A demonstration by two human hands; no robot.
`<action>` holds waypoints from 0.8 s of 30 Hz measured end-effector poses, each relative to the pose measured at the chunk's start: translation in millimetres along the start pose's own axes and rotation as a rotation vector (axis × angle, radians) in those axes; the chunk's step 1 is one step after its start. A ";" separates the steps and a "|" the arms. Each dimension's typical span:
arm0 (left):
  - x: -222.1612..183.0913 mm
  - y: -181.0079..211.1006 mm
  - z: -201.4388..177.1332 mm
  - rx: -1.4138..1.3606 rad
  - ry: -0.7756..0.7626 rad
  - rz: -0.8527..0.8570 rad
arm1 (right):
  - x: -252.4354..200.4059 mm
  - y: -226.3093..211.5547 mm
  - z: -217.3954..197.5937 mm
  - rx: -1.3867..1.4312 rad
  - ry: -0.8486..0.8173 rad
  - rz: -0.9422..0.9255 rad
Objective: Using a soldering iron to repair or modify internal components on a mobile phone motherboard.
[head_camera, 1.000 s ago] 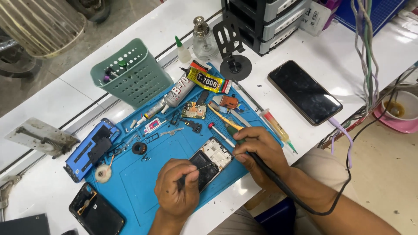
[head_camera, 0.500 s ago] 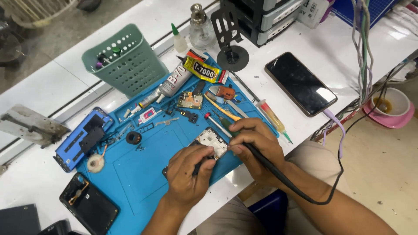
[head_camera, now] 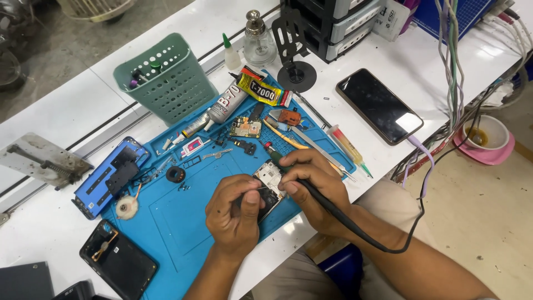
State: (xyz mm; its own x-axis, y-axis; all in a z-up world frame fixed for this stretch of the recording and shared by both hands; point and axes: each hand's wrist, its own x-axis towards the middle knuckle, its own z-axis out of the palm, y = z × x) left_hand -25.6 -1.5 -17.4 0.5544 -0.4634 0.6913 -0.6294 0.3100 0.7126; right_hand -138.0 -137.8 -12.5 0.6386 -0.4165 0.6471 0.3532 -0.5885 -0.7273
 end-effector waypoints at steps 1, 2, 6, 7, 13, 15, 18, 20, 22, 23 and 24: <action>-0.4 -0.1 -1.5 0.001 0.004 0.002 | -0.4 0.0 2.5 0.001 -0.003 -0.003; -1.0 -0.3 -2.3 -0.012 0.021 -0.016 | -1.1 0.1 4.2 -0.011 0.000 -0.006; -2.0 -2.6 -4.9 -0.020 0.096 -0.027 | 1.4 -4.4 10.6 0.005 0.007 -0.036; -2.5 -3.7 -5.7 -0.025 0.095 -0.027 | 2.0 -5.4 12.3 0.001 0.008 -0.036; -3.0 -9.2 -6.3 -0.086 0.196 -0.034 | 3.0 -10.2 14.9 0.018 0.004 -0.050; -2.3 -10.8 -6.9 -0.089 0.207 -0.010 | 2.9 -9.5 14.1 0.013 0.007 -0.075; -2.7 -12.2 -6.8 -0.085 0.202 -0.024 | -0.4 -5.5 9.3 0.013 0.004 -0.074; -3.0 -12.5 -9.1 -0.069 0.196 -0.027 | -2.4 -3.6 7.2 0.006 -0.004 -0.075; -2.7 -13.2 -7.6 -0.053 0.191 -0.026 | -4.3 -3.0 4.2 0.000 -0.012 -0.079; -2.7 -13.7 -6.5 -0.070 0.196 -0.034 | -5.1 -3.2 3.9 0.003 -0.008 -0.081; -2.8 -13.8 -8.0 -0.078 0.205 -0.042 | -5.0 -3.0 6.0 0.015 -0.008 -0.085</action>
State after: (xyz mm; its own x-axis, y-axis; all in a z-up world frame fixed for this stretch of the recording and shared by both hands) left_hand -14.1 2.2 -28.2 0.6834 -0.3007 0.6653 -0.5641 0.3609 0.7426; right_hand -138.1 -129.9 -15.0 0.6115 -0.3598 0.7048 0.4164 -0.6110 -0.6732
